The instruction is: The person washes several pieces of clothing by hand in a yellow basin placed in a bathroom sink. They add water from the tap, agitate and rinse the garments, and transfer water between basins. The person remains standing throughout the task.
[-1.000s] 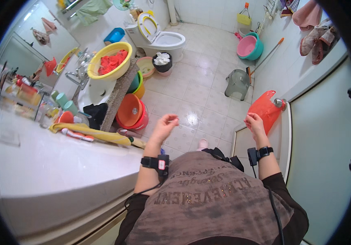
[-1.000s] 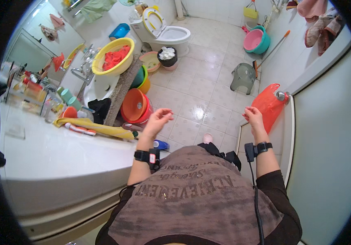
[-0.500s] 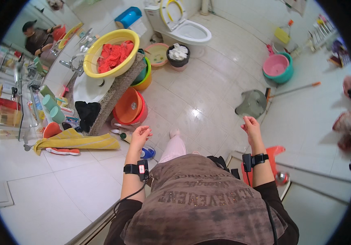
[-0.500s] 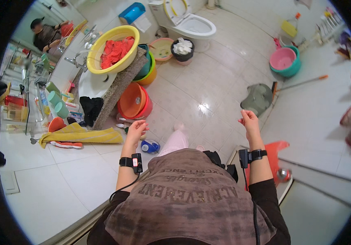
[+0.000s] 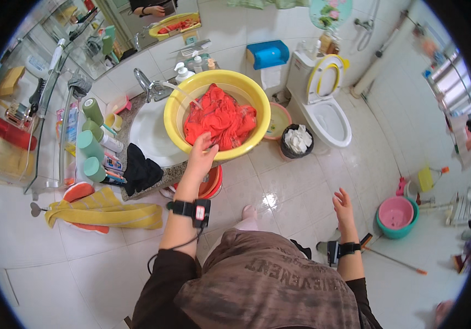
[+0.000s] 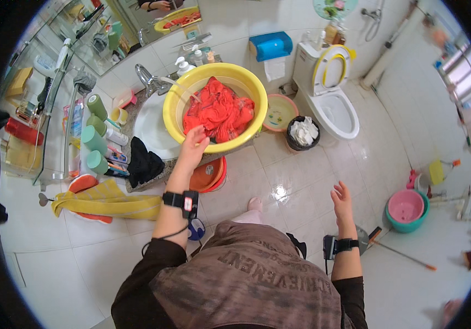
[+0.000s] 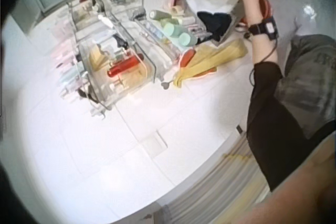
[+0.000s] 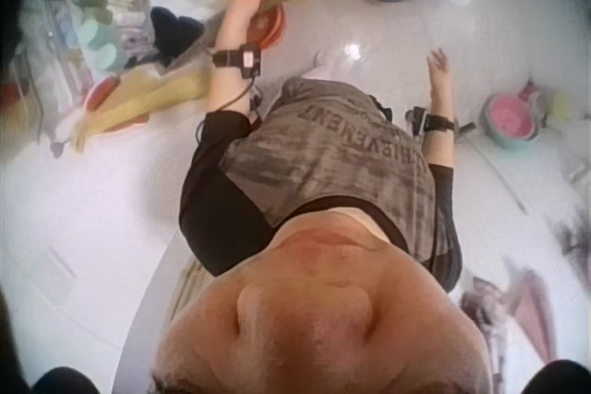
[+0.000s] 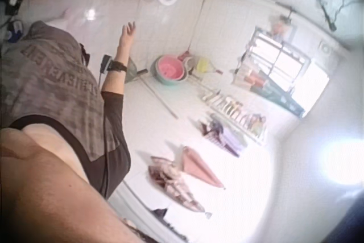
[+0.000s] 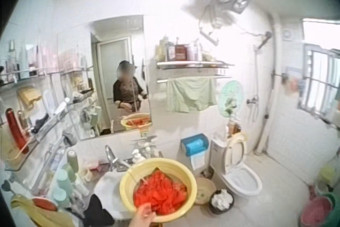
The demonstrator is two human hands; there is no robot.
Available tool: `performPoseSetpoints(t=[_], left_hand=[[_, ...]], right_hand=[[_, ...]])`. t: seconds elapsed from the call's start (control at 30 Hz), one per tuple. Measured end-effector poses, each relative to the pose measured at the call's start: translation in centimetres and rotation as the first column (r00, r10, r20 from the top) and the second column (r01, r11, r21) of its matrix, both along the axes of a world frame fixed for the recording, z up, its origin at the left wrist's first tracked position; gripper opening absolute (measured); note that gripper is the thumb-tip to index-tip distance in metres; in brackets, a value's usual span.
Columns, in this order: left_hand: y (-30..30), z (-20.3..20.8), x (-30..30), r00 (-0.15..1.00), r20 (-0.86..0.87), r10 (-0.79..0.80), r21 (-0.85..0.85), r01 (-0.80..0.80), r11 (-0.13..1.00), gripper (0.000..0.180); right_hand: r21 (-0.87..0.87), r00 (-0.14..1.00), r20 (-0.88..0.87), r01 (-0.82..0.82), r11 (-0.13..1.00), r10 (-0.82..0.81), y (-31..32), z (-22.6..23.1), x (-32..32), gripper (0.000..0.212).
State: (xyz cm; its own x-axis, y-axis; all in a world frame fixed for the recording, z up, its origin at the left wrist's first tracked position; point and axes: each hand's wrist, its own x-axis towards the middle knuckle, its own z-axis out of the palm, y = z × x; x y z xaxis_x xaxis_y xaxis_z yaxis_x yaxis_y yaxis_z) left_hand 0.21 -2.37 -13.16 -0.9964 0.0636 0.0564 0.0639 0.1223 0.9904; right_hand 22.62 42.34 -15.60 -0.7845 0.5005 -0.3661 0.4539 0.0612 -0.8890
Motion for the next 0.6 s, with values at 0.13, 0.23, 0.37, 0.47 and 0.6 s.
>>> performPoseSetpoints(t=[0.13, 0.23, 0.37, 0.47, 0.6], left_hand=[[0.8, -2.3, -9.7, 0.996, 0.055, -0.071, -0.508, 0.089, 0.857, 0.076], [1.8, -2.2, -14.2, 0.936, 0.350, 0.020, -0.717, 0.254, 0.649, 0.094], [3.1, -1.3, -16.4, 0.845, 0.483, 0.229, -0.742, 0.256, 0.620, 0.100], [3.9, -1.9, -16.8, 0.793, 0.498, 0.352, -0.794, 0.252, 0.554, 0.105], [4.5, -3.9, -17.8, 0.727, 0.508, 0.462, -0.811, 0.223, 0.541, 0.097]], right_hand=[[0.038, 0.966, -0.090, -0.241, 0.970, 0.243, -0.8, 0.1, -11.5, 0.052], [0.155, 0.850, -0.134, -0.489, 0.858, 0.509, -3.0, 1.6, -21.6, 0.052], [0.210, 0.567, -0.115, -0.789, 0.578, 0.816, -9.0, 4.1, -35.1, 0.057], [0.442, 0.159, -0.168, -0.870, 0.218, 0.973, -14.0, 5.0, -42.9, 0.062], [0.570, -0.148, 0.108, -0.801, -0.183, 0.983, -20.6, 3.8, -49.4, 0.070]])
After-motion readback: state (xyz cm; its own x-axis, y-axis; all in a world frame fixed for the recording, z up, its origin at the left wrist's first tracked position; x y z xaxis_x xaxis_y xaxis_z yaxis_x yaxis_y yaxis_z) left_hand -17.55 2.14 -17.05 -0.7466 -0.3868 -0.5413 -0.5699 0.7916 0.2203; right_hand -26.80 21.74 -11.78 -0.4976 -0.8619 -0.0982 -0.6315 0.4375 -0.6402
